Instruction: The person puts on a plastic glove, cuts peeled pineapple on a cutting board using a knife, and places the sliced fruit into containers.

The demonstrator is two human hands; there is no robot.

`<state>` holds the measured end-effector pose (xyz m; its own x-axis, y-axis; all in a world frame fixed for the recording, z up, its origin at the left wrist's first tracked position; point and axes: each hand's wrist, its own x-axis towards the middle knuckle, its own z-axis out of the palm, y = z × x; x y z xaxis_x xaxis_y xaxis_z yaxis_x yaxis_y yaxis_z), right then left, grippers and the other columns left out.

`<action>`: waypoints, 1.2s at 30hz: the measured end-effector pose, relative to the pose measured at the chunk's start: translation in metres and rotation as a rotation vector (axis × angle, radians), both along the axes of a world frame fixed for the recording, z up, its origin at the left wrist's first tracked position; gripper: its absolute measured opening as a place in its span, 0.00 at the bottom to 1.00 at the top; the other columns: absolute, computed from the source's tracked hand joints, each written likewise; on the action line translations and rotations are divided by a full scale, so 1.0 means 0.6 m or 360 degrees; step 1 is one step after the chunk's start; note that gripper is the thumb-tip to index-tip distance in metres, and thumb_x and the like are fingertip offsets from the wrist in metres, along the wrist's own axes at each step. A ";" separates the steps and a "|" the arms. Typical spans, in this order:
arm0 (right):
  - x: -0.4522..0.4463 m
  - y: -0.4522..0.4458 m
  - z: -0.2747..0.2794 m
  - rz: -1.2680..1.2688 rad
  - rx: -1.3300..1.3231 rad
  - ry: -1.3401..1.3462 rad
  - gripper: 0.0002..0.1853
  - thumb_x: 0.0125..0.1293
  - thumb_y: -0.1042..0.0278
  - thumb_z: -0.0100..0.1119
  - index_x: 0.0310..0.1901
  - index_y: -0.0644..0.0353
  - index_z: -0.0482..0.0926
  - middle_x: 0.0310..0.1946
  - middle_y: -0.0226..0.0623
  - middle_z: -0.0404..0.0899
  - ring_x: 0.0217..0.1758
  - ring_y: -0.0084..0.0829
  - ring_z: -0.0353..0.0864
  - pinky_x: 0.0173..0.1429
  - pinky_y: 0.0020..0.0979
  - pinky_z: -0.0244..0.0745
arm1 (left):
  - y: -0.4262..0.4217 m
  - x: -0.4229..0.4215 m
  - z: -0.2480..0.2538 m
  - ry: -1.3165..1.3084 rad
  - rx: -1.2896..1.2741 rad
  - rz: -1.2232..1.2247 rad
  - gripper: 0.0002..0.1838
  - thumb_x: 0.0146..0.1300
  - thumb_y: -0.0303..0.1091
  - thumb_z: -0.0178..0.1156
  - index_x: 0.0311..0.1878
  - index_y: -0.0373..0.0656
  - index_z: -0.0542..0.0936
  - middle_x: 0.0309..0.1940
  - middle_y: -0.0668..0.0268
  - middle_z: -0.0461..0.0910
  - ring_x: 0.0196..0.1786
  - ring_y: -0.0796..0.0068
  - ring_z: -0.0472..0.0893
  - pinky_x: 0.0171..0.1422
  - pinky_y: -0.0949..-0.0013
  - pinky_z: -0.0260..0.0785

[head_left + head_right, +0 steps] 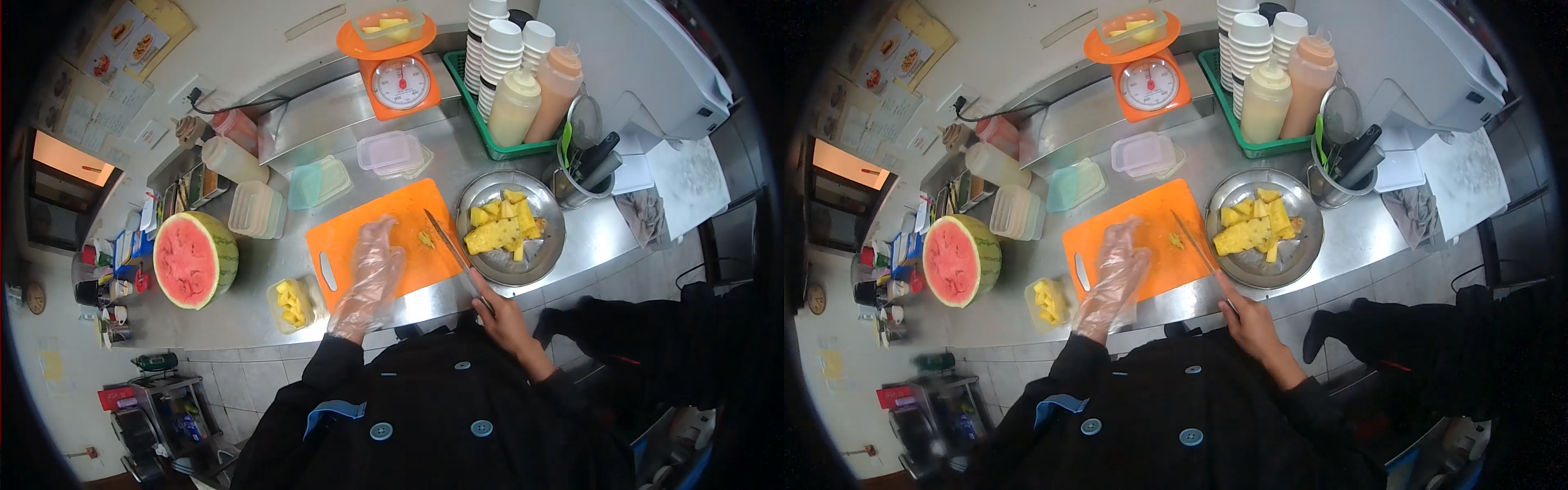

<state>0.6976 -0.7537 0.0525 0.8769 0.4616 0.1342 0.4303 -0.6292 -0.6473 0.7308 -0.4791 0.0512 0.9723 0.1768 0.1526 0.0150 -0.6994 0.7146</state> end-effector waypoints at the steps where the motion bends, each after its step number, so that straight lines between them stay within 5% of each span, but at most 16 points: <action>1: -0.002 -0.005 -0.003 -0.0030 0.0233 0.0304 0.32 0.68 0.70 0.55 0.73 0.37 0.61 0.21 0.43 0.75 0.20 0.35 0.77 0.24 0.36 0.74 | -0.008 0.013 -0.016 -0.0004 -0.0006 0.0002 0.31 0.53 0.33 0.60 0.64 0.42 0.71 0.61 0.51 0.68 0.62 0.53 0.71 0.67 0.56 0.63; 3: -0.007 -0.010 0.006 -0.0062 0.0466 0.0605 0.31 0.71 0.68 0.54 0.74 0.37 0.59 0.19 0.40 0.74 0.17 0.31 0.74 0.22 0.33 0.72 | -0.023 0.044 -0.039 0.0095 0.0716 -0.0005 0.27 0.56 0.26 0.55 0.62 0.43 0.72 0.57 0.54 0.72 0.64 0.54 0.71 0.66 0.58 0.65; 5: -0.011 -0.013 0.032 -0.0279 0.0577 0.1420 0.32 0.73 0.65 0.54 0.75 0.36 0.56 0.17 0.31 0.70 0.13 0.23 0.67 0.18 0.27 0.67 | -0.040 0.069 -0.011 0.0420 0.0751 -0.0035 0.27 0.56 0.25 0.54 0.62 0.43 0.72 0.56 0.53 0.72 0.61 0.53 0.72 0.65 0.56 0.66; 7: -0.017 -0.015 0.030 -0.0277 0.0597 0.1468 0.31 0.73 0.64 0.53 0.75 0.36 0.56 0.17 0.29 0.68 0.12 0.20 0.66 0.17 0.26 0.65 | -0.042 0.072 -0.028 0.0742 0.0782 -0.0071 0.27 0.56 0.24 0.54 0.63 0.43 0.72 0.55 0.52 0.73 0.59 0.52 0.74 0.64 0.54 0.66; 9: -0.016 -0.017 0.020 -0.0273 0.0624 0.1523 0.31 0.73 0.63 0.53 0.75 0.36 0.56 0.17 0.26 0.67 0.12 0.18 0.65 0.16 0.24 0.64 | -0.029 0.045 -0.105 0.0120 0.0355 -0.0361 0.25 0.57 0.23 0.55 0.61 0.42 0.74 0.51 0.52 0.75 0.55 0.55 0.77 0.61 0.56 0.69; 15: -0.009 -0.004 0.007 -0.0122 0.0746 0.1804 0.29 0.74 0.63 0.52 0.74 0.36 0.58 0.17 0.26 0.66 0.12 0.16 0.64 0.15 0.23 0.63 | -0.080 0.020 -0.036 0.0401 -0.0478 0.0085 0.20 0.57 0.27 0.62 0.55 0.42 0.79 0.47 0.59 0.76 0.45 0.70 0.80 0.48 0.70 0.74; 20: -0.018 -0.036 0.100 -0.0322 0.0723 0.1387 0.30 0.73 0.63 0.54 0.74 0.36 0.59 0.18 0.26 0.67 0.13 0.16 0.64 0.16 0.23 0.62 | -0.136 0.075 0.019 -0.0113 -0.0328 -0.0307 0.17 0.59 0.28 0.63 0.53 0.44 0.80 0.45 0.61 0.76 0.43 0.72 0.80 0.48 0.70 0.74; 21: -0.017 -0.045 0.120 -0.0453 0.0566 0.1297 0.30 0.71 0.66 0.55 0.73 0.41 0.61 0.19 0.37 0.74 0.16 0.23 0.73 0.22 0.29 0.70 | -0.148 0.092 0.018 -0.0142 -0.0312 -0.0370 0.16 0.59 0.28 0.63 0.52 0.45 0.80 0.45 0.61 0.77 0.44 0.72 0.80 0.50 0.70 0.74; 22: -0.018 -0.055 0.130 -0.0460 0.0563 0.1291 0.30 0.71 0.66 0.55 0.73 0.41 0.61 0.19 0.37 0.74 0.16 0.23 0.73 0.22 0.29 0.70 | -0.158 0.103 0.018 -0.0147 -0.0318 -0.0376 0.16 0.59 0.28 0.63 0.52 0.45 0.80 0.45 0.61 0.77 0.44 0.72 0.80 0.50 0.70 0.74; 26: -0.021 -0.083 0.182 -0.0638 0.0259 0.0627 0.30 0.67 0.75 0.58 0.70 0.50 0.66 0.35 0.61 0.78 0.36 0.57 0.82 0.42 0.37 0.75 | -0.186 0.126 0.036 0.0074 -0.0513 -0.0474 0.19 0.58 0.27 0.63 0.54 0.44 0.79 0.47 0.62 0.76 0.47 0.70 0.79 0.54 0.69 0.72; 29: -0.028 -0.089 0.209 -0.0683 0.0079 0.0193 0.30 0.66 0.77 0.58 0.70 0.52 0.66 0.36 0.59 0.79 0.38 0.58 0.80 0.41 0.38 0.75 | -0.194 0.119 0.119 -0.0076 -0.0598 -0.0593 0.20 0.58 0.24 0.61 0.55 0.45 0.78 0.46 0.63 0.76 0.47 0.70 0.78 0.54 0.67 0.71; 31: -0.032 -0.088 0.209 -0.0698 0.0192 0.0101 0.30 0.66 0.77 0.57 0.70 0.52 0.66 0.35 0.59 0.79 0.38 0.58 0.80 0.41 0.38 0.75 | -0.199 0.129 0.143 -0.0100 -0.0241 -0.0512 0.17 0.58 0.23 0.61 0.53 0.43 0.80 0.49 0.63 0.76 0.53 0.73 0.76 0.56 0.68 0.69; 36: -0.024 -0.090 0.159 -0.0683 0.0243 -0.0246 0.30 0.65 0.79 0.56 0.70 0.53 0.66 0.36 0.58 0.80 0.38 0.57 0.81 0.42 0.42 0.75 | -0.182 0.151 0.075 0.0383 -0.0519 -0.0856 0.13 0.62 0.29 0.59 0.50 0.43 0.82 0.60 0.62 0.72 0.53 0.78 0.73 0.54 0.71 0.67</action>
